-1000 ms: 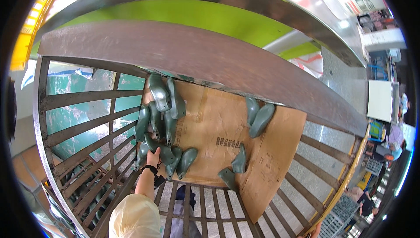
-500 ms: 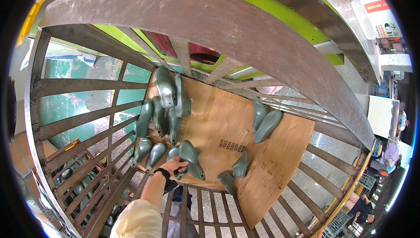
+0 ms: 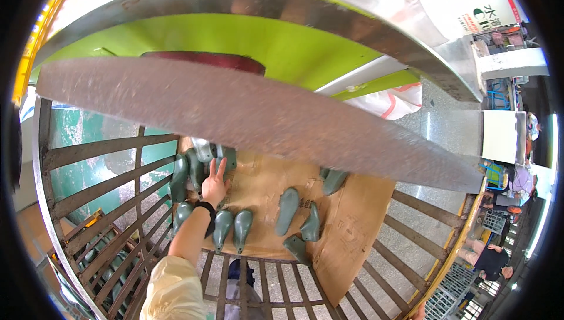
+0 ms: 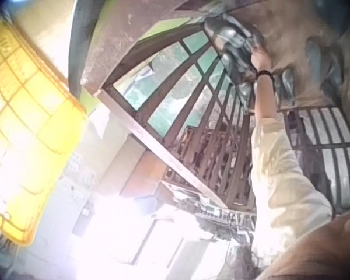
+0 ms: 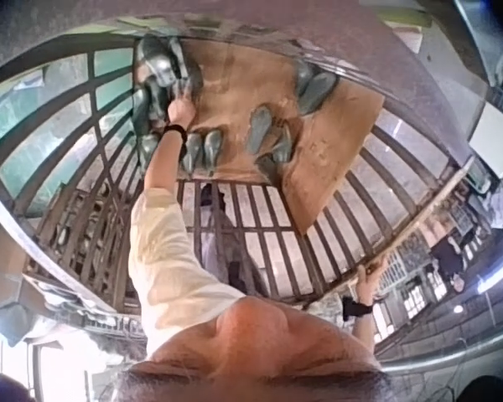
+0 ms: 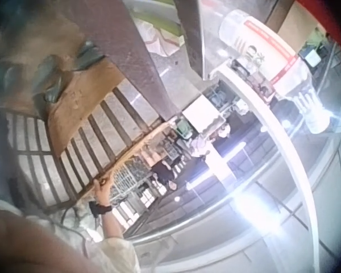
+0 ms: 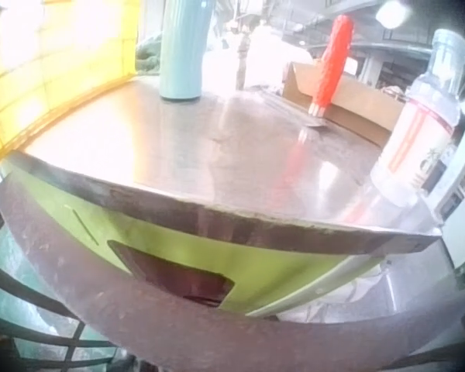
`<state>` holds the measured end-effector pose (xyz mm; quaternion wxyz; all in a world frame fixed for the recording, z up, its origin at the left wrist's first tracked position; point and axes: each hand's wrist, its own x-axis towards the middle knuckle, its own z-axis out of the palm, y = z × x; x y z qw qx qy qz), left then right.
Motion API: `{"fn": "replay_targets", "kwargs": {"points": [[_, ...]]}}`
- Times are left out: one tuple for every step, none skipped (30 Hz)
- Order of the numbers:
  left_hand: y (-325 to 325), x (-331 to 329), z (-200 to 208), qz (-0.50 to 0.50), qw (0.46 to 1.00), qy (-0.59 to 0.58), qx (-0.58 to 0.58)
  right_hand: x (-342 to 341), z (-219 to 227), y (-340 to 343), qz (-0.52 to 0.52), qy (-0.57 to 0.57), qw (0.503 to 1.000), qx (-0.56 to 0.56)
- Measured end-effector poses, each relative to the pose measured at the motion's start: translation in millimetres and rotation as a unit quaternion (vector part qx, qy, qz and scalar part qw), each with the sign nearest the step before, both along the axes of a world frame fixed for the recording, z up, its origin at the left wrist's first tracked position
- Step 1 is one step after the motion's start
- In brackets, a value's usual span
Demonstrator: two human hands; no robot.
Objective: The recorder moves finished shoe uppers from a table to a yellow basket, then moves shoe lasts (molds) between bins and workstations in a shoe factory.
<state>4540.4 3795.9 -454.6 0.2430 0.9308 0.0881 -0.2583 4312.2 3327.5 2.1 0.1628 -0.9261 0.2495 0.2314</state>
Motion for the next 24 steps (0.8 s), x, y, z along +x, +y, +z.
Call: {"fn": "replay_targets", "kwargs": {"points": [[-4.0, 6.6, -2.9, -0.009, 1.000, 0.025, 0.002, -1.2, -0.4, 0.6, 0.015, -0.005, 1.000, -0.009], [-12.5, 15.7, -7.8, -0.019, 0.999, 0.048, 0.000, -3.2, -0.4, -0.1, 0.029, -0.011, 0.999, -0.023], [-17.2, 27.9, -2.6, -0.014, 0.994, 0.106, 0.033, -6.0, -1.0, -0.4, 0.036, -0.006, 0.999, -0.032], [-16.2, 26.6, -33.3, -0.009, 0.992, 0.107, 0.068, -8.8, -0.2, 2.6, -0.021, 0.021, 0.999, -0.018], [5.5, 18.2, -59.1, -0.021, 0.991, 0.109, 0.080, -1.2, -5.2, 13.3, -0.034, 0.016, 0.999, 0.019], [-4.8, 22.2, -54.2, -0.111, 0.987, 0.057, 0.102, 3.9, -2.0, 20.5, -0.053, 0.010, 0.998, 0.027], [-6.9, 29.7, -60.7, -0.117, 0.988, 0.050, 0.090, -10.1, -3.2, 8.7, -0.077, 0.047, 0.996, 0.011], [-2.9, 35.6, -66.0, -0.110, 0.987, 0.010, 0.115, 6.9, -4.7, 22.2, 0.022, 0.039, 0.998, -0.052], [-4.7, 38.7, -74.5, -0.098, 0.986, -0.029, 0.131, -1.3, -3.0, 14.6, -0.015, 0.057, 0.998, -0.030], [-5.5, 40.5, -83.1, -0.086, 0.983, -0.067, 0.149, -9.8, -2.4, 7.2, -0.053, 0.075, 0.996, -0.005], [-6.8, 39.4, -89.2, -0.075, 0.977, -0.104, 0.168, -9.2, -1.0, 9.4, -0.059, 0.076, 0.995, -0.010], [-7.4, 38.6, -90.6, -0.065, 0.970, -0.140, 0.189, -1.9, 0.2, 14.8, -0.059, 0.045, 0.997, 0.007], [-8.4, 36.8, -91.0, -0.055, 0.960, -0.176, 0.211, 6.5, 0.8, 20.7, -0.058, 0.013, 0.998, 0.025], [-12.8, 33.4, -89.0, -0.062, 0.960, -0.176, 0.209, 18.6, 1.4, 28.7, -0.065, 0.013, 0.997, 0.024], [-17.1, 24.5, -84.0, -0.057, 0.969, -0.165, 0.176, 32.5, 2.5, 37.8, -0.037, -0.009, 0.999, 0.022], [-26.5, 15.0, -83.1, -0.057, 0.977, -0.151, 0.142, 37.7, 0.5, 39.1, -0.015, -0.028, 0.999, 0.019], [-31.9, 3.4, -81.7, -0.049, 0.983, -0.141, 0.106, 26.8, -3.7, 24.6, -0.078, -0.018, 0.988, 0.130], [-37.4, -7.4, -79.7, -0.041, 0.988, -0.130, 0.070, 13.5, -3.7, 16.1, -0.083, -0.022, 0.988, 0.126], [-33.9, -23.9, -86.7, -0.034, 0.987, -0.077, 0.140, 14.3, -7.6, 15.8, -0.086, -0.013, 0.987, 0.137], [-61.7, -17.7, -70.2, -0.086, 0.980, 0.113, 0.136, 11.1, -3.4, 15.2, -0.093, -0.003, 0.988, 0.124], [-72.8, -19.2, -69.5, -0.160, 0.964, 0.166, 0.134, 6.4, -1.1, 10.8, -0.063, 0.007, 0.994, 0.092], [-85.7, -22.6, -67.9, -0.188, 0.960, 0.168, 0.125, 0.5, -1.3, 6.1, -0.066, 0.005, 0.994, 0.092], [-124.2, -17.6, -50.1, -0.217, 0.956, 0.166, 0.104, -5.4, -0.2, -0.8, -0.054, 0.007, 0.993, 0.101], [-155.1, -13.1, -32.1, -0.190, 0.971, 0.136, 0.057, -7.6, 0.5, -5.6, -0.039, 0.008, 0.992, 0.116]]}}
